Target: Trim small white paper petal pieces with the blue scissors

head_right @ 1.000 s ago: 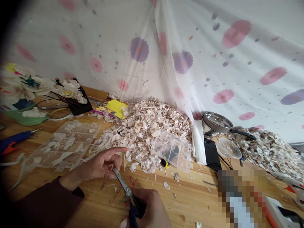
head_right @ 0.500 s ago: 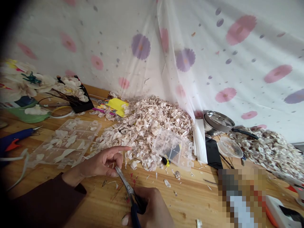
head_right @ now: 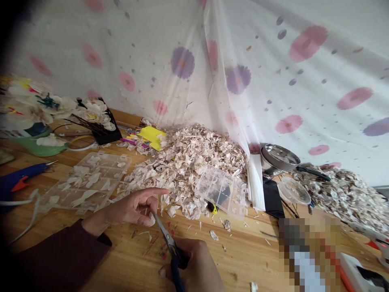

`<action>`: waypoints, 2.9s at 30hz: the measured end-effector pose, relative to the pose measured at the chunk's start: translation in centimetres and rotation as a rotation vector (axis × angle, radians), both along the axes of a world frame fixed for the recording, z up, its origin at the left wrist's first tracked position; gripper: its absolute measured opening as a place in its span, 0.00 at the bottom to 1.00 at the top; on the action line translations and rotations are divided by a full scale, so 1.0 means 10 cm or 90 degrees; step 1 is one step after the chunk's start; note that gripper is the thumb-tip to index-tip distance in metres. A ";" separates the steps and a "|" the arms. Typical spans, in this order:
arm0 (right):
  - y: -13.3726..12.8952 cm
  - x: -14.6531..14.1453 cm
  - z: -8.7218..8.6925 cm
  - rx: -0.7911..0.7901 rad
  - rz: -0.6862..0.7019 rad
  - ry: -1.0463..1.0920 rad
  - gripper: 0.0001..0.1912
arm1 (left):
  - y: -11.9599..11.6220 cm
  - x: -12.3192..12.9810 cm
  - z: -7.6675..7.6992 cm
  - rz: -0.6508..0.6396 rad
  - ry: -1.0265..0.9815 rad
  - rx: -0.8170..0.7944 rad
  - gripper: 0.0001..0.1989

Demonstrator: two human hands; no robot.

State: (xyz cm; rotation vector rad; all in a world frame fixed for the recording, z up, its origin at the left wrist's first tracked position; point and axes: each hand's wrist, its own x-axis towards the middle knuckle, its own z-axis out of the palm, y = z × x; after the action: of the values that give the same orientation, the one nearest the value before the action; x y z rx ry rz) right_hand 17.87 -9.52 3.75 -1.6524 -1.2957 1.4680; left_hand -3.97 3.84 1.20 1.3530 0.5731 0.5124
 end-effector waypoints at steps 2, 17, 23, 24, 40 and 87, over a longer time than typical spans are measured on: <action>0.05 0.01 -0.02 0.007 0.023 0.044 0.06 | -0.01 0.01 0.03 0.004 -0.002 -0.012 0.38; 0.09 -0.15 -0.27 0.128 -0.290 0.203 0.21 | -0.28 0.34 -0.08 0.250 -0.057 -0.199 0.21; 0.11 -0.23 -0.21 0.157 -0.354 0.217 0.21 | -0.48 0.43 -0.10 0.225 -0.021 -0.212 0.23; 0.11 -0.23 -0.20 0.173 -0.356 0.217 0.21 | -0.50 0.45 -0.10 0.224 -0.015 -0.206 0.23; 0.11 -0.19 -0.22 0.187 -0.354 0.198 0.17 | -0.60 0.53 -0.07 0.227 -0.005 -0.160 0.25; -0.01 -0.23 -0.22 0.287 -0.223 0.108 0.16 | -0.46 0.46 -0.03 0.337 -0.187 -0.334 0.14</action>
State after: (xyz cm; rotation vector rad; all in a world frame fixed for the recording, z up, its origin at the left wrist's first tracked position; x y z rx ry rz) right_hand 15.61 -9.64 1.56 -1.3398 -1.0788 0.9955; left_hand 0.63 -0.81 0.88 0.6035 0.7595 0.8991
